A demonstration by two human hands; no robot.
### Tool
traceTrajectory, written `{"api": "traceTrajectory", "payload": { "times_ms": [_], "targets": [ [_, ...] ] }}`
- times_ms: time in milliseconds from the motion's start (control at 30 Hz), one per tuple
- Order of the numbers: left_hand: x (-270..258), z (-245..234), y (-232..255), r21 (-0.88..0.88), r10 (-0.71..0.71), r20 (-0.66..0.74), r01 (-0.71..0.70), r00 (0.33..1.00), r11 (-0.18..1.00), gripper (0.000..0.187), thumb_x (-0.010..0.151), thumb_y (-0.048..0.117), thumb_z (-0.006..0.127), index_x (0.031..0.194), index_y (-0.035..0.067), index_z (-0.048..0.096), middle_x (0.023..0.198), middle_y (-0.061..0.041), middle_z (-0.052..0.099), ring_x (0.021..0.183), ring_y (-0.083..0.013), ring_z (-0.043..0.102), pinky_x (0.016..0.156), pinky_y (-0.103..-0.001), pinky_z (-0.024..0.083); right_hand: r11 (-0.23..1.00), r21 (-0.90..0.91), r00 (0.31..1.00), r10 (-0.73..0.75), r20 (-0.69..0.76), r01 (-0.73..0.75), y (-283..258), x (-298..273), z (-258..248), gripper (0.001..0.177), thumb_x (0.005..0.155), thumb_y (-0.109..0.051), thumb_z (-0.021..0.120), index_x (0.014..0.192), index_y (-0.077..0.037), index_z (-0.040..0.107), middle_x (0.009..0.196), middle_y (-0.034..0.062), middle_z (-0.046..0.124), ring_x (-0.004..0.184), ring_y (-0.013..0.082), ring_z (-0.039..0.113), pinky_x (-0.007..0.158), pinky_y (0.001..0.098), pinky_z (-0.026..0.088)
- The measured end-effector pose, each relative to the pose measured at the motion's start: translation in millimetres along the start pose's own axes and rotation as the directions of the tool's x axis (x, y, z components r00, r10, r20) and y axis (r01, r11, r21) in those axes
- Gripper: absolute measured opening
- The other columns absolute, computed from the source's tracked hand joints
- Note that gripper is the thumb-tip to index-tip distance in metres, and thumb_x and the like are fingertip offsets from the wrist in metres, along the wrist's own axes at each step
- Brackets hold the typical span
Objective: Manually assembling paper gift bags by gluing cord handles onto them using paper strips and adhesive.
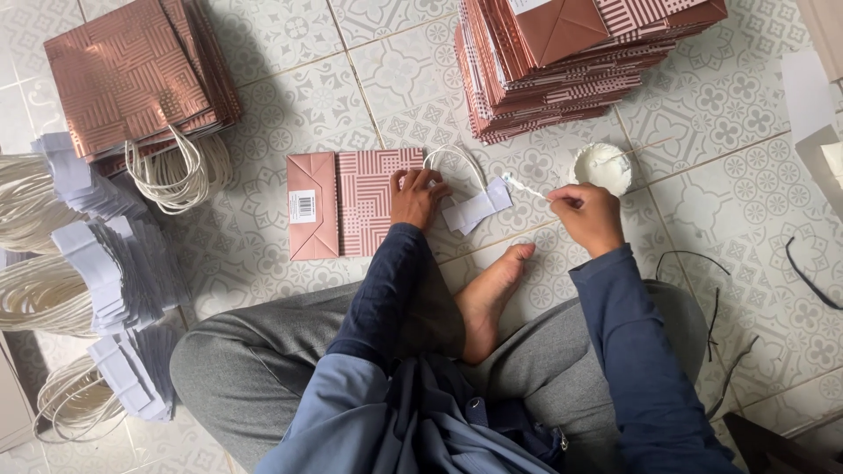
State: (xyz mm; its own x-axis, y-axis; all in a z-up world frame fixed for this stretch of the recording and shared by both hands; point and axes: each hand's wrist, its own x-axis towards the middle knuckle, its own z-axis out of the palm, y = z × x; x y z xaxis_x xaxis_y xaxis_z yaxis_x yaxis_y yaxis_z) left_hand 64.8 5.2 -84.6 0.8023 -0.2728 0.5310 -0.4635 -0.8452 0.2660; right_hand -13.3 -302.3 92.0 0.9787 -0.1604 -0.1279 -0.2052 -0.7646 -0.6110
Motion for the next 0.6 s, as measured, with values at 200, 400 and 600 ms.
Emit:
{"api": "traceTrajectory", "payload": {
  "times_ms": [200,400,600],
  "targets": [
    [23,-81,7,-0.242,-0.068,-0.011,0.063,0.998,0.968,0.01,0.09,0.023,0.075,0.09,0.033,0.076,0.101,0.01,0.065,0.102,-0.0172,0.062,0.101,-0.044,0.041,0.782,0.622,0.997,0.003,0.076,-0.05,-54,-14,-28,0.023,0.088,-0.006,0.072,0.11,-0.003,0.076,0.079,0.0026,0.061,0.07,0.0046,0.052,0.064,0.0198,0.047],
    [52,-112,13,-0.665,-0.132,0.06,0.138,0.989,0.734,0.015,0.093,0.014,0.074,0.099,0.028,0.077,0.1,0.006,0.073,0.099,-0.0237,0.07,0.093,-0.038,0.054,0.682,0.728,0.995,-0.003,0.104,-0.074,-60,-8,-34,0.027,0.09,-0.002,0.074,0.117,0.0,0.073,0.088,0.0018,0.063,0.078,0.0029,0.054,0.068,0.0166,0.046],
    [81,-96,-27,-0.524,-0.196,-0.07,0.131,0.978,0.841,0.014,0.09,0.013,0.076,0.095,0.026,0.078,0.095,0.001,0.072,0.091,-0.0295,0.067,0.087,-0.042,0.055,0.625,0.778,0.994,-0.029,0.11,-0.068,-42,-5,-31,0.028,0.091,-0.001,0.076,0.118,0.003,0.071,0.088,0.0049,0.063,0.08,0.0052,0.055,0.069,0.0172,0.047]
  ]
}}
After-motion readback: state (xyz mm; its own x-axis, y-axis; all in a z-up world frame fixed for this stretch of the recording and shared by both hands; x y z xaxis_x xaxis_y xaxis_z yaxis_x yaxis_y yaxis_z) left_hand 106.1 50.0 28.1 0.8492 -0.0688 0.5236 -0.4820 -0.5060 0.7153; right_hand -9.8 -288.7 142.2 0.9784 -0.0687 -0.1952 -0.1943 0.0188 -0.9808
